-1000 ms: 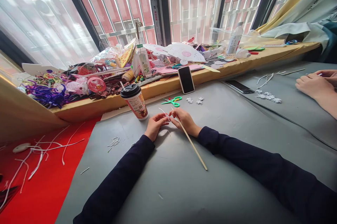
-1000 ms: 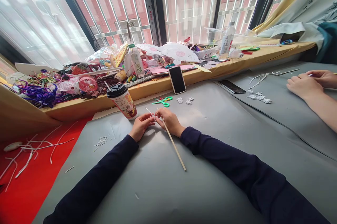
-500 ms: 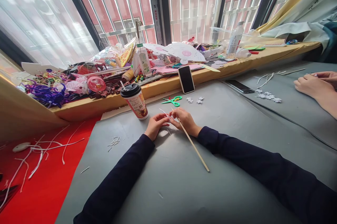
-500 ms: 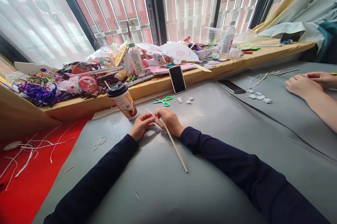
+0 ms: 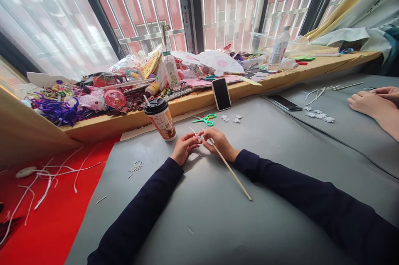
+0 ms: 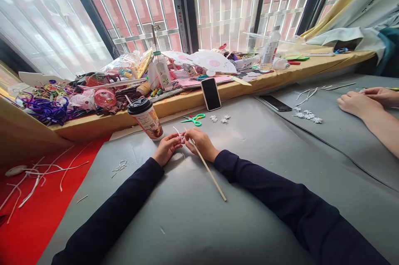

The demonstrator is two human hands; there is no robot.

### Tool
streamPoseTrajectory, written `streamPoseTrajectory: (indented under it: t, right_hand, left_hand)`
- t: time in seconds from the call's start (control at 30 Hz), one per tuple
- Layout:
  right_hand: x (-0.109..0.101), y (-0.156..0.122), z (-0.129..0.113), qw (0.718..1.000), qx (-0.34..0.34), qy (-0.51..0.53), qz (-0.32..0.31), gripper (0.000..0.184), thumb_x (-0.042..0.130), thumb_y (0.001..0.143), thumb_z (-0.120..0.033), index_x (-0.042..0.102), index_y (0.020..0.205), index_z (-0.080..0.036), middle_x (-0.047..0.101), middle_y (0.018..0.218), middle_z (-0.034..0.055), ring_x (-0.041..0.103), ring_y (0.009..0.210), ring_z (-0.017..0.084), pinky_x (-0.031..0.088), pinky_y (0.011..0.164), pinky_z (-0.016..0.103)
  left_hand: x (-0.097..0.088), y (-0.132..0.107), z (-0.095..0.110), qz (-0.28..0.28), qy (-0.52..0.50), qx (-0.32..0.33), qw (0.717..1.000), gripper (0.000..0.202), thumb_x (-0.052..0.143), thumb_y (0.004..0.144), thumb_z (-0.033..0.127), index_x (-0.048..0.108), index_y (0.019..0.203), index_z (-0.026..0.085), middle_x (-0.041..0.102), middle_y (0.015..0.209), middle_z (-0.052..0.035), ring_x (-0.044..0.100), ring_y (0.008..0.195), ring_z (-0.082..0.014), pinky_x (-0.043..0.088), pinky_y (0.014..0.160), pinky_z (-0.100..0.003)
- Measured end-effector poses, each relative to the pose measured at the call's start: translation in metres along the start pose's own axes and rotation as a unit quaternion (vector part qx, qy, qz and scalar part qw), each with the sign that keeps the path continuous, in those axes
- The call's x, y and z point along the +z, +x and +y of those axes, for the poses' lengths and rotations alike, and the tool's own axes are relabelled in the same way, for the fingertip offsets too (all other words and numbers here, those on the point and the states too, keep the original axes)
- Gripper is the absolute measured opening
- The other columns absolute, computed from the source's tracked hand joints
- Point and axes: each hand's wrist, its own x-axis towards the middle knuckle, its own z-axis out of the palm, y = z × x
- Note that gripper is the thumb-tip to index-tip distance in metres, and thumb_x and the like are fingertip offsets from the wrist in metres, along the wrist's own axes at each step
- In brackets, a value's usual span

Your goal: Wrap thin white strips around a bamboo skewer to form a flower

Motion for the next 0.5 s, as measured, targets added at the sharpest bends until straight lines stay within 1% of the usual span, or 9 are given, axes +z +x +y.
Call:
streamPoseTrajectory:
  t: [0.1,0.2,0.33,0.5]
  right_hand:
    - [0.0008,0.0002,0.0019,1.0,-0.013,0.003,0.01,0.01,0.051,0.076,-0.018,0.043,0.07,-0.022,0.061,0.09,0.0031,0.052,0.086,0.018,0.042,0.077,0.033]
    - [0.0018,0.0002,0.0042,0.999,-0.023,-0.004,0.027,0.011,0.052,0.076,-0.018,0.043,0.07,-0.022,0.061,0.084,0.0026,0.052,0.081,0.017,0.043,0.073,0.031]
    - [0.0021,0.0001,0.0053,0.999,-0.036,-0.027,0.008,0.012,0.053,0.075,-0.018,0.043,0.071,-0.022,0.059,0.078,0.0019,0.049,0.075,0.016,0.043,0.069,0.029]
    - [0.002,0.0008,0.0048,0.998,-0.05,-0.03,-0.008,0.013,0.052,0.073,-0.016,0.04,0.071,-0.021,0.057,0.075,0.0019,0.048,0.075,0.016,0.043,0.069,0.03]
  left_hand:
    - [0.0006,-0.0001,0.0006,0.004,0.002,-0.005,1.0,0.031,0.07,0.06,0.026,0.061,0.087,0.012,0.064,0.08,-0.0071,0.06,0.074,-0.015,0.045,0.066,-0.025]
    - [0.0008,-0.0002,0.0005,-0.008,0.014,-0.01,1.0,0.031,0.069,0.061,0.025,0.062,0.088,0.012,0.064,0.079,-0.0068,0.06,0.074,-0.0141,0.044,0.067,-0.025]
    - [-0.0005,0.001,-0.0013,-0.013,0.017,-0.008,1.0,0.027,0.068,0.062,0.023,0.063,0.086,0.012,0.064,0.079,-0.006,0.058,0.071,-0.0126,0.044,0.067,-0.025]
    - [-0.0006,0.0013,-0.0025,-0.024,0.021,-0.004,0.999,0.026,0.068,0.062,0.021,0.063,0.086,0.012,0.063,0.08,-0.0051,0.056,0.069,-0.0112,0.043,0.064,-0.024]
